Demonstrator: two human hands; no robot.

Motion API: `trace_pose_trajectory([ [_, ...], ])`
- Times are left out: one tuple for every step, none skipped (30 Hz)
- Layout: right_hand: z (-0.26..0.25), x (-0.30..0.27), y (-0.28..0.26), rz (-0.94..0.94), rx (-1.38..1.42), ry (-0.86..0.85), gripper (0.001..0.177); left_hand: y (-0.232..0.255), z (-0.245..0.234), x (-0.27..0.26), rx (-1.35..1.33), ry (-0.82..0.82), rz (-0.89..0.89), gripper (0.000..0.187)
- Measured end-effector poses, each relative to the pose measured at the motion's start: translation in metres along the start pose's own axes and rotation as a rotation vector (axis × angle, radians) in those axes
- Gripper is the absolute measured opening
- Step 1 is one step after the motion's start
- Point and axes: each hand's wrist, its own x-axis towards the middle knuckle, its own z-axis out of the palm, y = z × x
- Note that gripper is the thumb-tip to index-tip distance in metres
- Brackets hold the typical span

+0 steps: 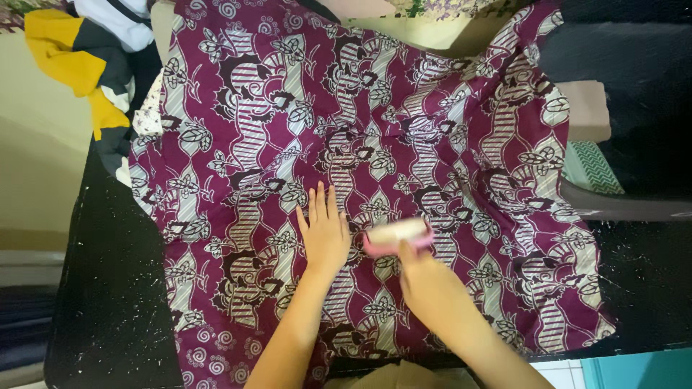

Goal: The person uses a pink lint roller to roll over a large piece of patterned fabric laid on a black table. The person repeatedly rolls the fabric surface, adjusts the fabric edges, and continues rolling different sections.

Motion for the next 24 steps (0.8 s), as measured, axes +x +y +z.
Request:
trace_pose_trajectory([
  [-0.009,-0.015,0.000,0.033,0.001,-0.078,0.037,0.000,-0.002,0.000,0.008,-0.031,0.001,0.061],
  [-0.018,-0.028,0.003,0.029,0.010,-0.115,0.042,0.000,-0.005,0.001,0.013,-0.059,0.000,0.063],
  [-0.027,-0.038,0.006,0.026,0.019,-0.152,0.047,-0.002,-0.008,0.003,0.018,-0.087,0.000,0.064],
  [-0.034,-0.045,0.009,0.030,0.035,-0.188,0.045,-0.005,-0.013,0.005,0.001,-0.152,0.012,0.065],
  [-0.041,-0.053,0.012,0.034,0.051,-0.223,0.044,-0.013,-0.019,0.010,-0.016,-0.217,0.024,0.067],
  [-0.046,-0.058,0.015,0.040,0.068,-0.260,0.044,-0.021,-0.026,0.012,-0.034,-0.285,0.036,0.069],
  [-0.049,-0.061,0.017,0.028,0.055,-0.231,0.045,-0.030,-0.034,0.013,0.019,-0.296,0.013,0.068],
  [-0.052,-0.061,0.017,0.015,0.043,-0.198,0.046,-0.042,-0.045,0.014,0.075,-0.304,-0.007,0.066],
  [-0.053,-0.060,0.017,0.001,0.032,-0.166,0.048,-0.052,-0.053,0.015,0.131,-0.311,-0.028,0.065],
  [-0.053,-0.059,0.016,0.023,0.018,-0.189,0.048,-0.061,-0.060,0.016,0.093,-0.252,-0.056,0.061],
  [-0.053,-0.054,0.016,0.046,0.003,-0.213,0.048,-0.069,-0.066,0.016,0.056,-0.193,-0.084,0.058],
  [-0.052,-0.048,0.015,0.066,-0.012,-0.239,0.049,-0.076,-0.069,0.015,0.019,-0.134,-0.115,0.055],
  [-0.049,-0.040,0.013,0.018,-0.010,-0.199,0.048,-0.081,-0.071,0.012,-0.017,-0.072,-0.086,0.054],
  [-0.045,-0.029,0.010,-0.031,-0.010,-0.157,0.047,-0.085,-0.071,0.011,-0.053,-0.008,-0.055,0.054],
  [-0.040,-0.017,0.006,-0.080,-0.011,-0.115,0.046,-0.088,-0.069,0.011,-0.089,0.057,-0.025,0.054],
  [-0.033,-0.004,0.001,-0.145,0.025,-0.057,0.045,-0.088,-0.066,0.009,-0.065,0.085,-0.010,0.052],
  [-0.025,0.011,-0.005,-0.210,0.061,0.001,0.045,-0.088,-0.061,0.009,-0.042,0.113,0.006,0.050],
  [-0.016,0.029,-0.012,-0.229,0.056,0.023,0.046,-0.089,-0.057,0.010,-0.014,0.147,0.023,0.048],
  [-0.008,0.048,-0.020,-0.247,0.052,0.044,0.048,-0.091,-0.056,0.010,-0.030,0.146,0.011,0.047],
  [0.001,0.066,-0.029,-0.268,0.077,0.103,0.045,-0.092,-0.054,0.011,-0.047,0.147,0.000,0.046],
  [0.010,0.084,-0.037,-0.289,0.102,0.162,0.042,-0.095,-0.054,0.012,-0.064,0.147,-0.010,0.045],
  [0.018,0.106,-0.045,-0.322,0.121,0.206,0.041,-0.096,-0.052,0.011,-0.098,0.148,-0.012,0.045],
  [0.025,0.126,-0.053,-0.355,0.140,0.249,0.040,-0.098,-0.051,0.010,-0.132,0.148,-0.014,0.045],
  [0.031,0.146,-0.062,-0.327,0.143,0.226,0.041,-0.100,-0.051,0.009,-0.164,0.149,-0.016,0.045],
])
